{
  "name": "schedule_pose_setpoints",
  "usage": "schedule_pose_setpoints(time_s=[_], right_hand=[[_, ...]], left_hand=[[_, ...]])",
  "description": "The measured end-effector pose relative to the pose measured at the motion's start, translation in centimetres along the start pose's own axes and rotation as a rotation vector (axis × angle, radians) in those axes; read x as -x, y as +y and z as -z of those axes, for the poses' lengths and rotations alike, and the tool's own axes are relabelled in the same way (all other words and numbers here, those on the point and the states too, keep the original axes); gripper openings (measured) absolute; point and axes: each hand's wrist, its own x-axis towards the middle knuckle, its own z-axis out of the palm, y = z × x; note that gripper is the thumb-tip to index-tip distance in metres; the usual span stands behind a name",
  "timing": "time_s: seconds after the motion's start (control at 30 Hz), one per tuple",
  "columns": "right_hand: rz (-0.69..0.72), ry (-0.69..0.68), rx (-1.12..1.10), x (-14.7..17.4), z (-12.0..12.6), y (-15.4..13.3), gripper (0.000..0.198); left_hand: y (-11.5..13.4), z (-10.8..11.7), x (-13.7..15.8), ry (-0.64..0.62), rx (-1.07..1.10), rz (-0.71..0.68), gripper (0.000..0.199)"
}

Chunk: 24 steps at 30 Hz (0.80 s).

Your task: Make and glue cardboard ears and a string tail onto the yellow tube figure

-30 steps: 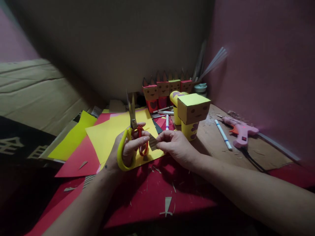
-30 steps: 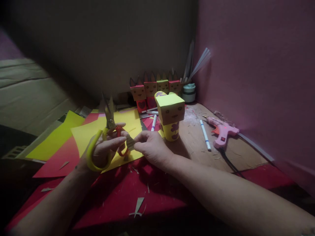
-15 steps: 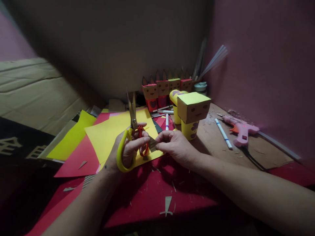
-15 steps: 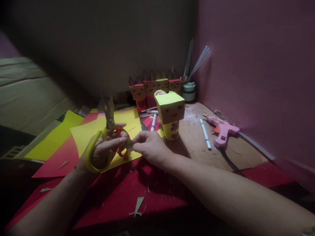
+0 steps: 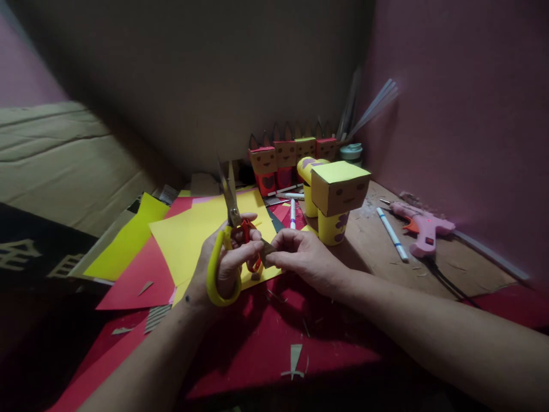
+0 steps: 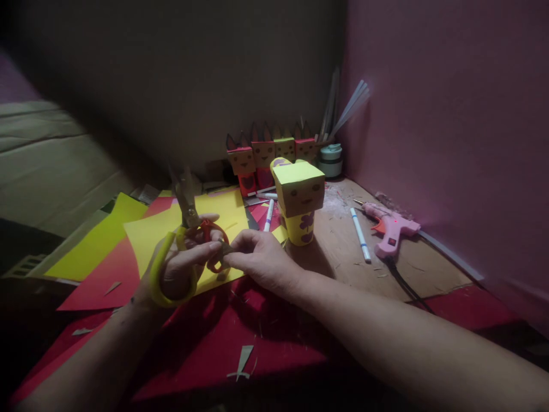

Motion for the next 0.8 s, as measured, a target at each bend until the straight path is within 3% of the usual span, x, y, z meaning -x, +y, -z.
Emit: schedule_pose_setpoints(time_s=[0.2,0.47,0.8], right_hand=[[0.018,-0.035,-0.13,0.35,-0.39,-0.52,0.02],[0.047,-0.109,-0.21,0.43,-0.28,-0.14,0.013],[0.091,-0.124,-0.157,0.67,-0.3,-0.6,0.013]], left_hand=[[0.09,-0.07,0.28,-0.005,-0.027,-0.012,0.045],[0.15,-0.43,0.74,0.016,-0.023,-0.036,0.044],[0.33,0.01,0.68,-0.055,-0.016,-0.049,0.046]])
